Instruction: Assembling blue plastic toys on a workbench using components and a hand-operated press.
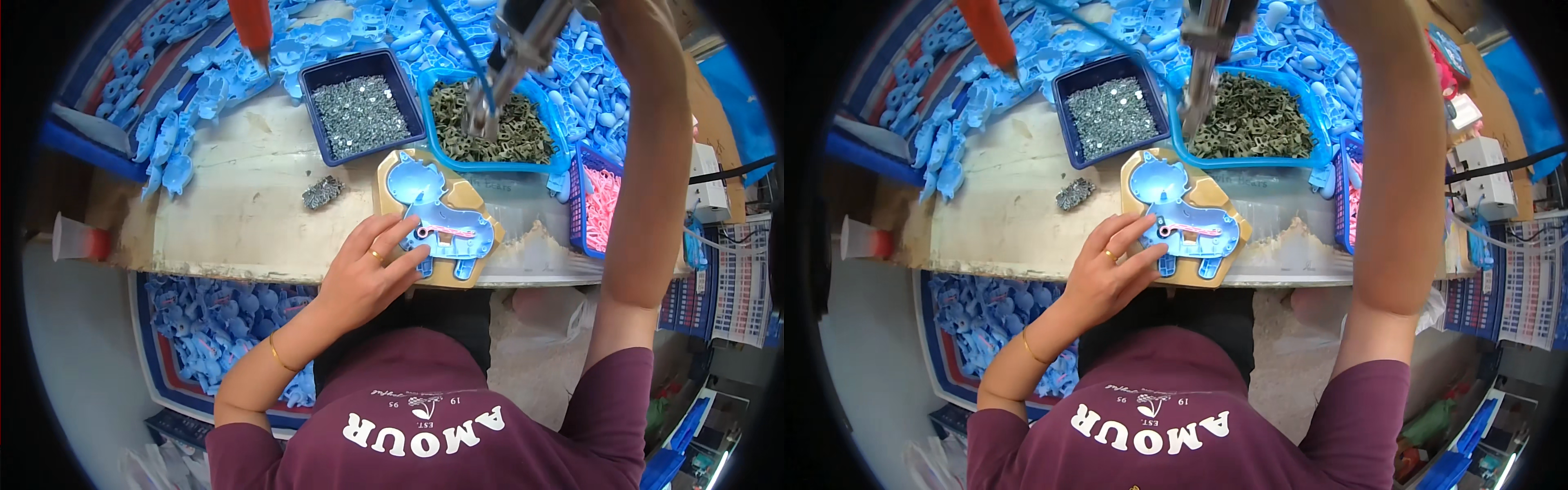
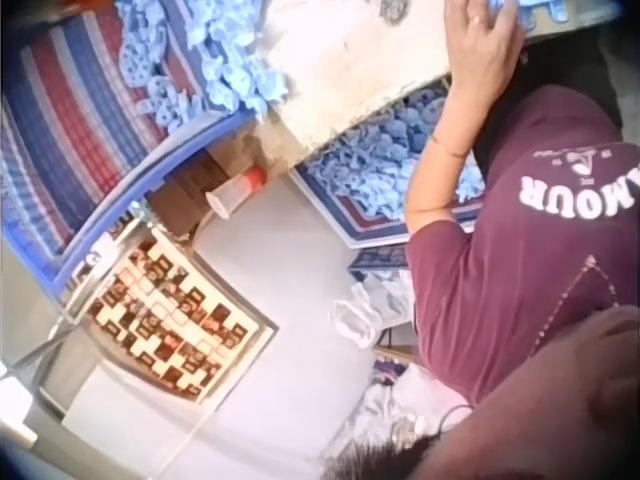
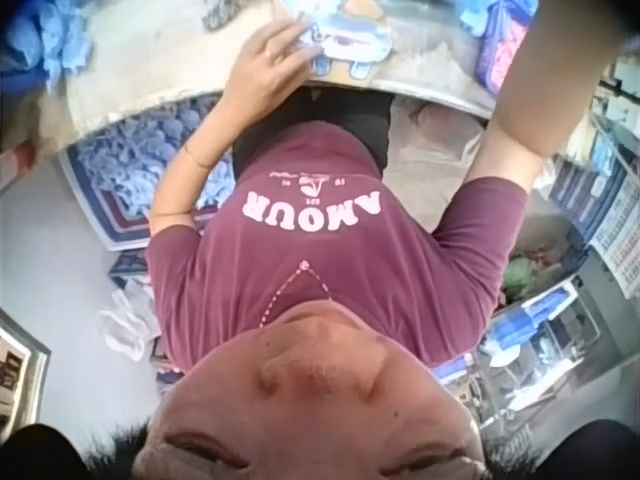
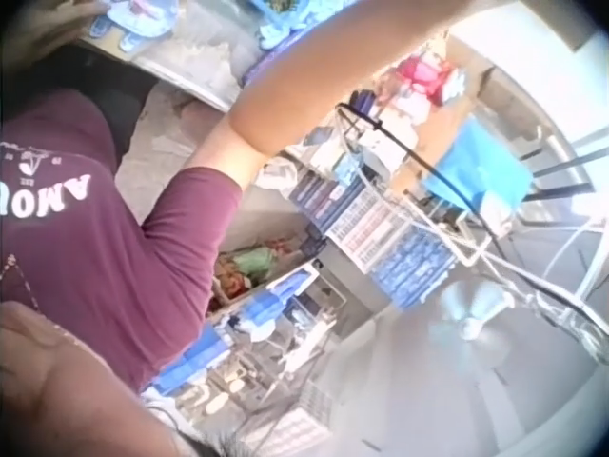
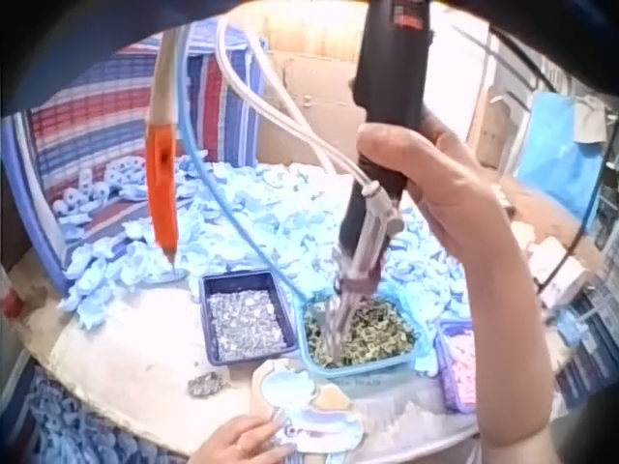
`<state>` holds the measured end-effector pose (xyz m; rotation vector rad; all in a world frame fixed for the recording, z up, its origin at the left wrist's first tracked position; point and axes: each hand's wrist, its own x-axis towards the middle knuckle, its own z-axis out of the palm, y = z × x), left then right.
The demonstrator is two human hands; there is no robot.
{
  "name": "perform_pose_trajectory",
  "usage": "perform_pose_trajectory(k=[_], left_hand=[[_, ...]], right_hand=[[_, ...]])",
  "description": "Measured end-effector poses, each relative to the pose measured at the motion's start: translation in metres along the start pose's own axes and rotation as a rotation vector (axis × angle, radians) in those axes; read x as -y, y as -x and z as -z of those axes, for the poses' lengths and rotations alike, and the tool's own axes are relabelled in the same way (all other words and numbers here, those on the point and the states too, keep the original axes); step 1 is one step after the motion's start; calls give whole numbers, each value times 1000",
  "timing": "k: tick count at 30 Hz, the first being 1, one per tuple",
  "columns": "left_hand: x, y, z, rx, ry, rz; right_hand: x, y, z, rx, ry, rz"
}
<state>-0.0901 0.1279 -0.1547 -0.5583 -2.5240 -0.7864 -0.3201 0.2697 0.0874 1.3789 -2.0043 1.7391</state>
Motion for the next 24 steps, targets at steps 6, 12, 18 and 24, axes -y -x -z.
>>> perform_pose_trajectory(k=[6, 12, 18, 24], left_hand=[[-2, -1, -13, 5, -49, 9], [2, 1, -21, 21, -105, 52], [-1, -4, -19, 48, -109, 58], [-2, -3, -18, 69, -118, 65]], right_hand=[[22, 50, -54, -89, -390, -50], [15, 75, -66, -143, -506, -209], [14, 86, -68, -168, -489, -224], [43, 93, -89, -376, -339, -488]])
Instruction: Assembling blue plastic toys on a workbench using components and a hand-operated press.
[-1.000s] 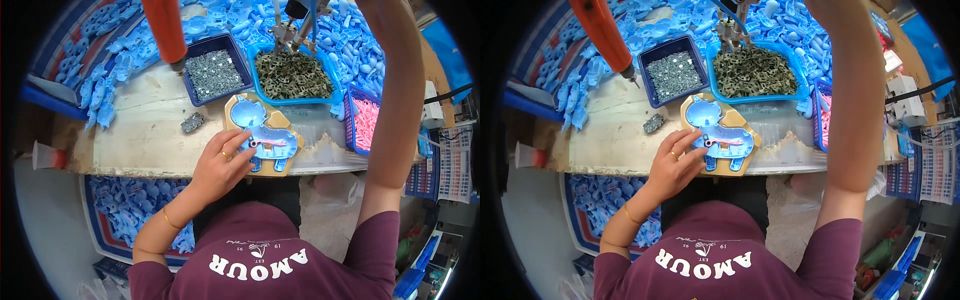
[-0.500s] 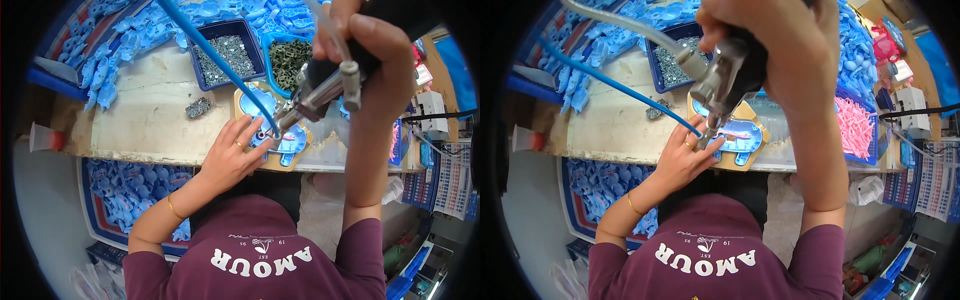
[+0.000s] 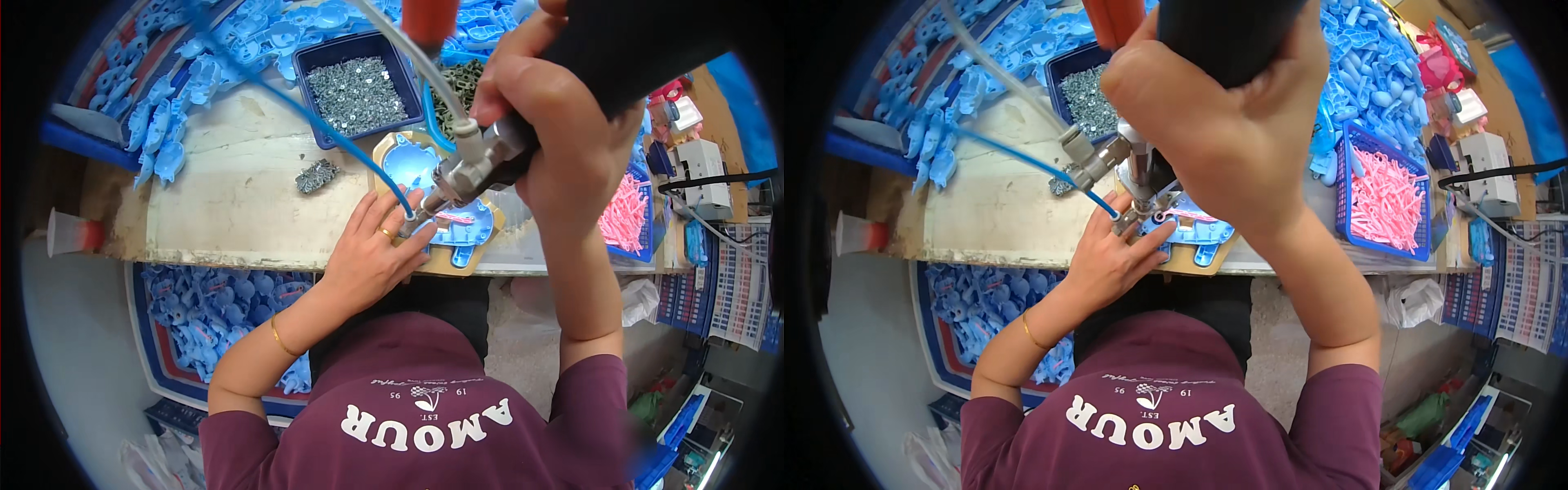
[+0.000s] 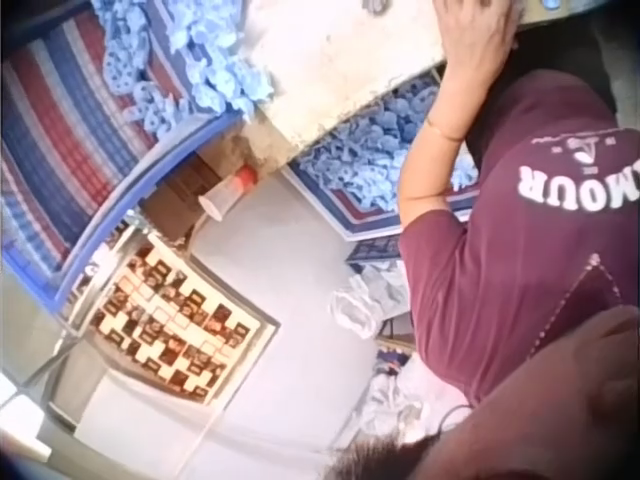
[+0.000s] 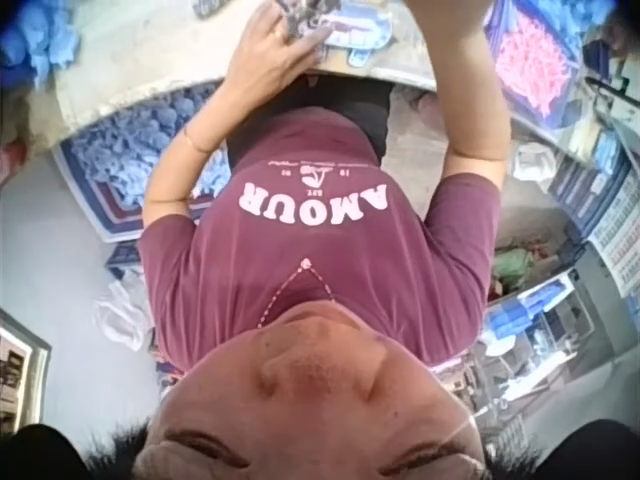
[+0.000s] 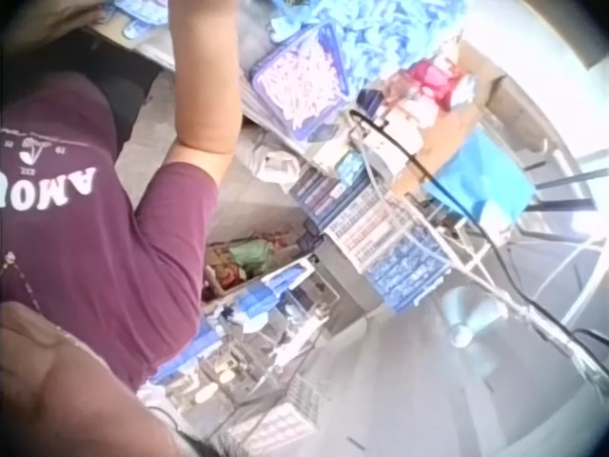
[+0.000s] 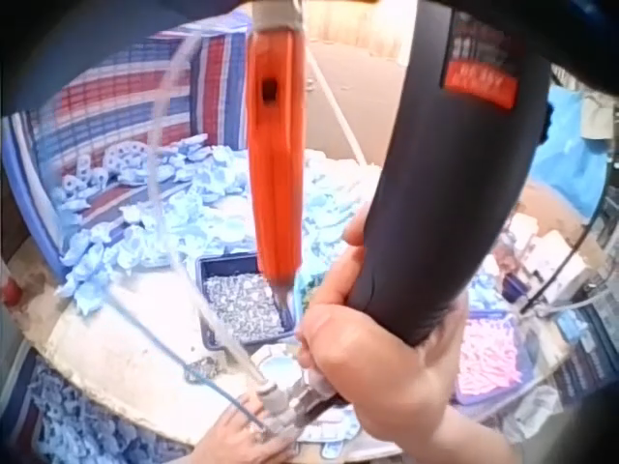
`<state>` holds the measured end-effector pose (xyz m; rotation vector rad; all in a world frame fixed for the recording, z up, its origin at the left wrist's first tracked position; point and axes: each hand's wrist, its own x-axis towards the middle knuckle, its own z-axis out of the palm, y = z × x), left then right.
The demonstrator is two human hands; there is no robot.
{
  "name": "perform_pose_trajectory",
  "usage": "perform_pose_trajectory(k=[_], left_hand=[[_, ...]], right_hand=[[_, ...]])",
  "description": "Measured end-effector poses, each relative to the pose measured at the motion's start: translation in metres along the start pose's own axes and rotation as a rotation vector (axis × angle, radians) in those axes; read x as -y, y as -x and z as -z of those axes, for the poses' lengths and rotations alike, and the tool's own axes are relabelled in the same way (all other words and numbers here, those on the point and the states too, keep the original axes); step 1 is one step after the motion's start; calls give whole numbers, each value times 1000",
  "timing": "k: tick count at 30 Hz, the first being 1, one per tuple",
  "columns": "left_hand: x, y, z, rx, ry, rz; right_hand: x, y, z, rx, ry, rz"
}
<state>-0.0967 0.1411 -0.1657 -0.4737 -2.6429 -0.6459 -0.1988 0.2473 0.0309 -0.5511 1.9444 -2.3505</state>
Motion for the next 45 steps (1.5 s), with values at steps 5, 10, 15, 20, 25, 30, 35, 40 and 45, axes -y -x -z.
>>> perform_pose_trajectory(k=[5, 10, 15, 20, 25, 30, 35, 40, 45], left_hand=[[-4, 1, -4, 19, -64, -23], [-3, 4, -7, 41, -64, 8], [3, 2, 2, 51, 1, -61], [3, -7, 10, 23, 240, -61], [3, -19, 11, -178, 317, 75], [0, -39, 9, -289, 308, 53], [7, -43, 3, -257, 255, 5], [9, -41, 6, -187, 128, 5], [14, -34, 7, -187, 152, 66]], right_hand=[[-4, -2, 7, 1, -69, 74], [0, -15, 14, 78, -95, 83], [19, -36, 12, 156, 97, 456], [24, -77, 63, 249, 220, 815], [21, -40, 20, 113, 171, 687], [17, -39, 30, 190, 274, 765], [12, -49, 40, 362, 203, 856], [15, -43, 38, 259, 200, 731], [15, -38, 35, 298, 362, 875]])
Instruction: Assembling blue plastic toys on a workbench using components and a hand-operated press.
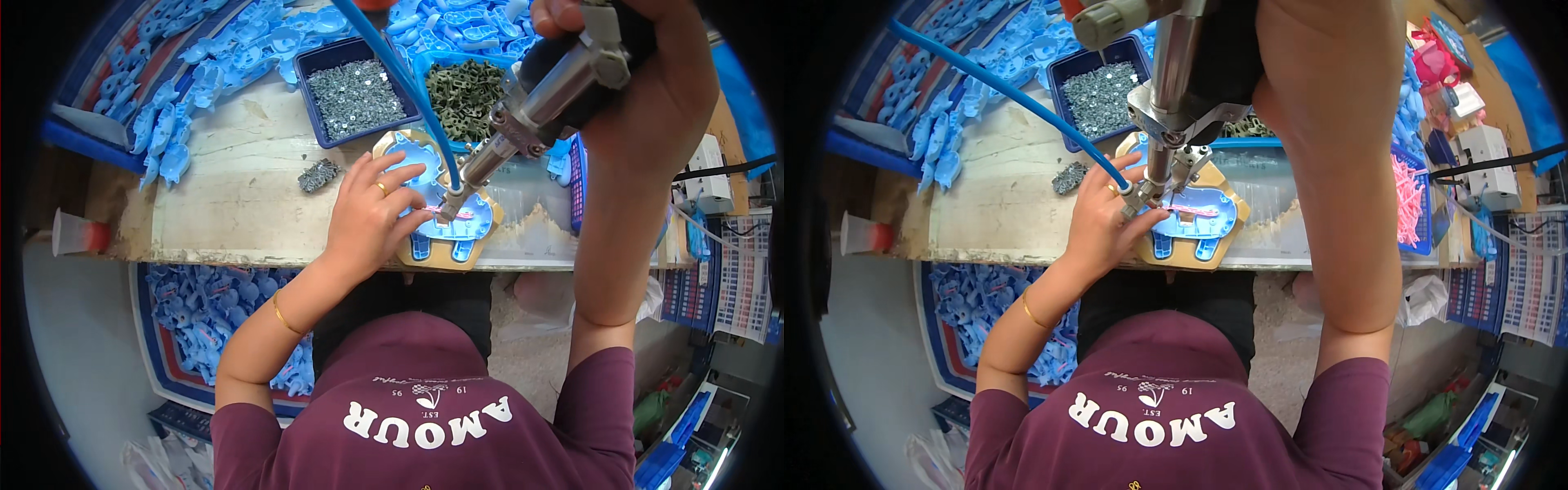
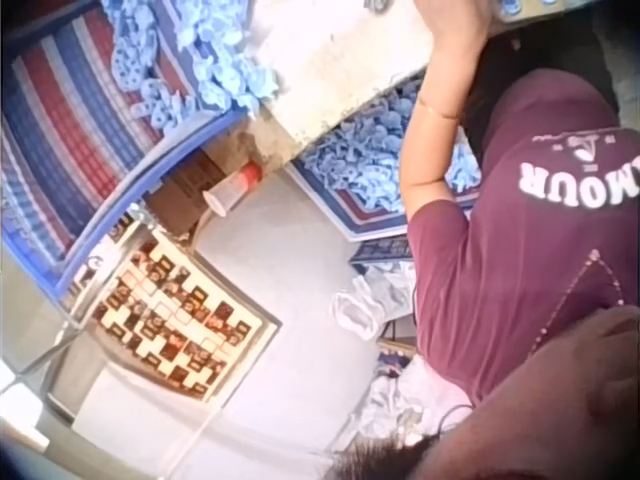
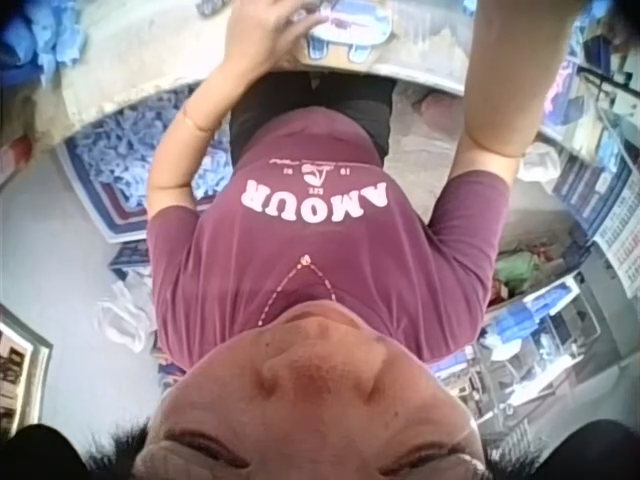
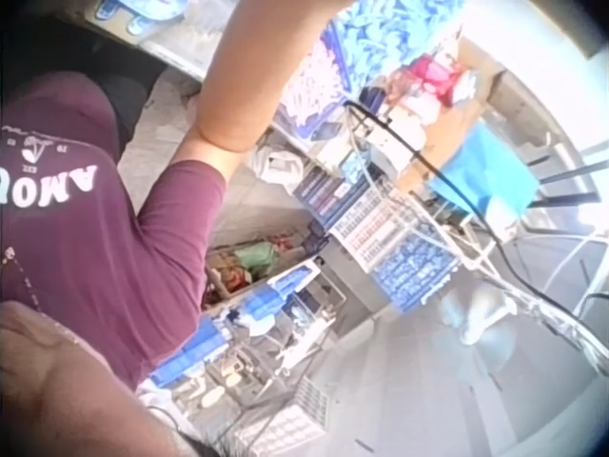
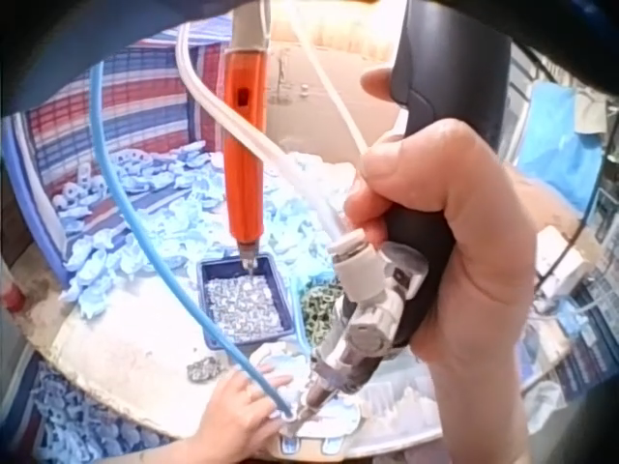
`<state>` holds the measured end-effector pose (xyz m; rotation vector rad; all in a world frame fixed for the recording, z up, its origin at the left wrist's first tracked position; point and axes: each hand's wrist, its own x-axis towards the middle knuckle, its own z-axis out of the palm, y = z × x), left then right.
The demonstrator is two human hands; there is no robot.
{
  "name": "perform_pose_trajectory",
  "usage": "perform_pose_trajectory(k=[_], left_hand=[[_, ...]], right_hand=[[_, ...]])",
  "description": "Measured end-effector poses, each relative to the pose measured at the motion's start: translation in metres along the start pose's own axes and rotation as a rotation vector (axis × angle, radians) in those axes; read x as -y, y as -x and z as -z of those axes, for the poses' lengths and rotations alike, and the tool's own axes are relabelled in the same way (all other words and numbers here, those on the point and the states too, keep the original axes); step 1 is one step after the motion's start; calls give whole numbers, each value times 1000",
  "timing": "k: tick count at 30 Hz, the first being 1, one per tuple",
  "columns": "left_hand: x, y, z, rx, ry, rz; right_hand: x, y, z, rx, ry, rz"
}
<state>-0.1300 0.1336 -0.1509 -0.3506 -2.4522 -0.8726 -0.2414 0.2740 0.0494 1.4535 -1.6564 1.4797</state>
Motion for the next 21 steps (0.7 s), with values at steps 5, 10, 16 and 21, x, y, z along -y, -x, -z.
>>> perform_pose_trajectory(k=[5, 10, 16, 21], left_hand=[[-4, -4, 0, -60, 34, -53], [-11, -3, -3, -77, 142, 43], [0, 6, 11, -83, 81, 42], [10, 8, 12, -90, 74, 64]], right_hand=[[-1, 2, -1, -10, 190, -25], [-23, 3, 3, 23, -101, 68], [16, -3, -24, -271, -326, -547], [16, 3, -30, -240, -295, -660]])
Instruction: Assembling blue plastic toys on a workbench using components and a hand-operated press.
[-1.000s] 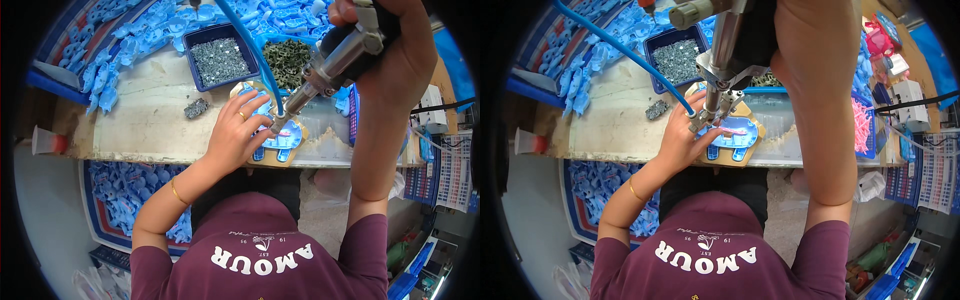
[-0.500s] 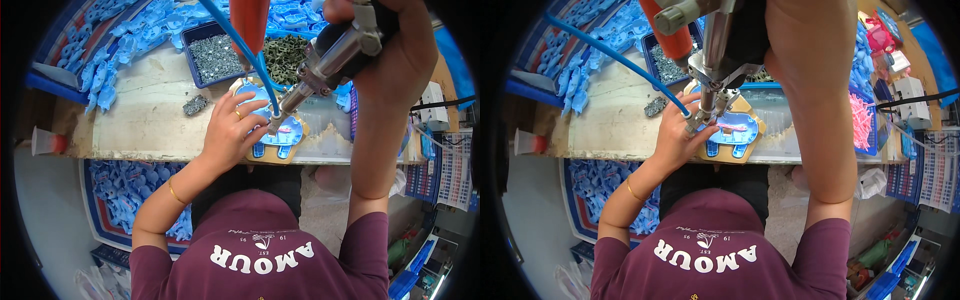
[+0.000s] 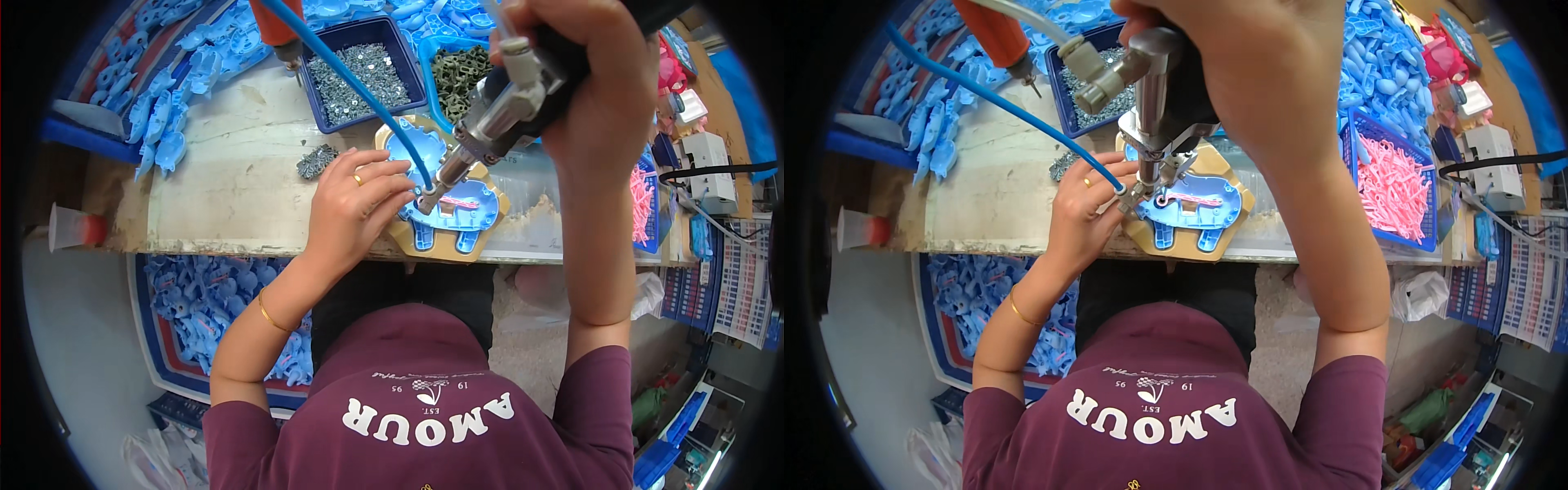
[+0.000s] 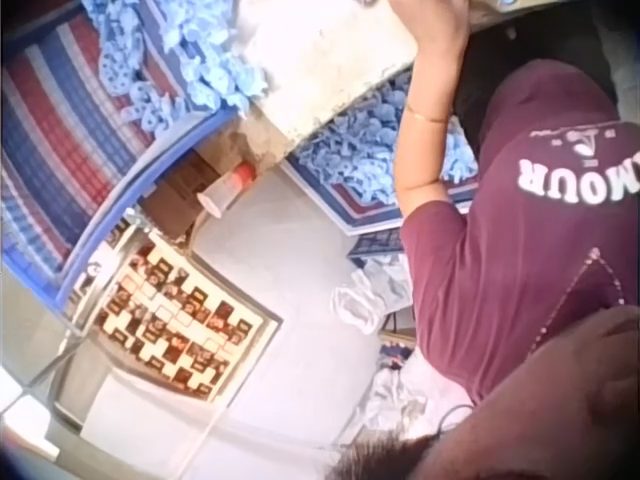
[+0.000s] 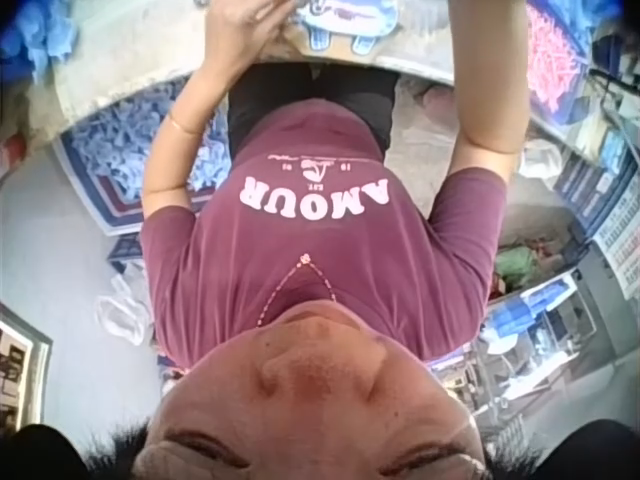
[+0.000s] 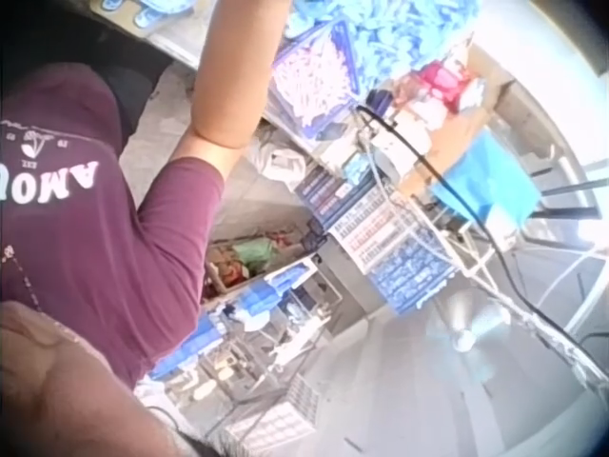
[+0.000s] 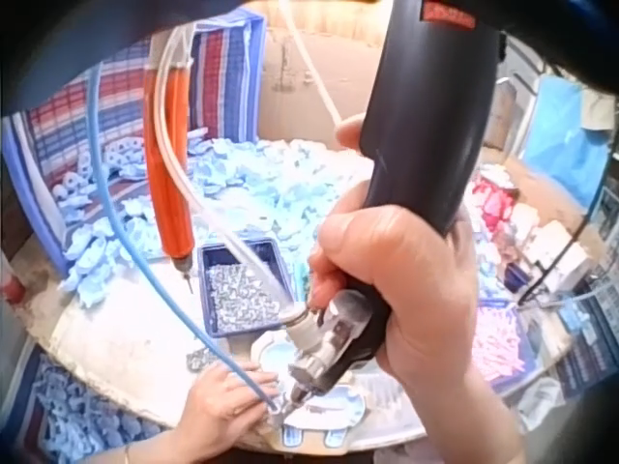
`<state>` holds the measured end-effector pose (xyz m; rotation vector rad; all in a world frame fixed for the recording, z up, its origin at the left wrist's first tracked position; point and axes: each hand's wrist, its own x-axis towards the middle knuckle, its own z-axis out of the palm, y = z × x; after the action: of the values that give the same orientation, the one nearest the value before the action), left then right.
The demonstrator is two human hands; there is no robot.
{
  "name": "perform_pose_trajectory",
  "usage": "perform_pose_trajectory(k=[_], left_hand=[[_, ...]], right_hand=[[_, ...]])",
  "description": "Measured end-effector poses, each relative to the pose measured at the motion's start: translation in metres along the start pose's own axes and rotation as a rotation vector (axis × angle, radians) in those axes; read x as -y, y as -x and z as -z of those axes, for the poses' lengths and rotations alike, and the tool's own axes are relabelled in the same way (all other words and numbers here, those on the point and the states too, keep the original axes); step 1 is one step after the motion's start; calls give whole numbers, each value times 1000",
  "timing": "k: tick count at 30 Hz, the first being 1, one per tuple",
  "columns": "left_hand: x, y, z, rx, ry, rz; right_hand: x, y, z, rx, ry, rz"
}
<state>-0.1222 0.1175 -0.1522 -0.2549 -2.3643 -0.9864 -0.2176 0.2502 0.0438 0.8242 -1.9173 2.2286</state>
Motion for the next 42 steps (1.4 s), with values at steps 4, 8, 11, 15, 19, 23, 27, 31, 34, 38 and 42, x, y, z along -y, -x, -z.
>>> perform_pose_trajectory(k=[4, 8, 11, 15, 19, 23, 27, 31, 34, 38, 42], left_hand=[[5, 1, -8, 37, -73, -63], [2, -1, -6, 140, -130, -28], [1, 0, -10, 94, -120, -34], [7, 5, -9, 34, -90, -88], [19, 17, 19, -94, -285, 51], [56, 23, 36, -69, -557, 87], [55, 26, 33, -59, -502, 60], [32, 22, 27, -81, -356, 13], [-6, 13, 15, 160, -57, -74], [-18, 7, 1, 292, -82, -203], [-42, -5, 45, 358, 9, -188]], right_hand=[[-9, 8, 4, 50, -20, -76], [-12, 14, 2, 38, -78, -108], [-41, 8, 5, 31, -114, -39], [-17, 9, 4, -3, -29, -71], [0, -5, 12, -152, 80, 174], [14, -19, 24, -88, 76, 316], [8, -23, 23, -130, 18, 112], [7, -42, 43, 81, -2, 174], [11, -57, 67, 244, 106, 101], [-14, -80, 128, 130, 68, 150], [-69, -86, 258, -27, 619, -64]])
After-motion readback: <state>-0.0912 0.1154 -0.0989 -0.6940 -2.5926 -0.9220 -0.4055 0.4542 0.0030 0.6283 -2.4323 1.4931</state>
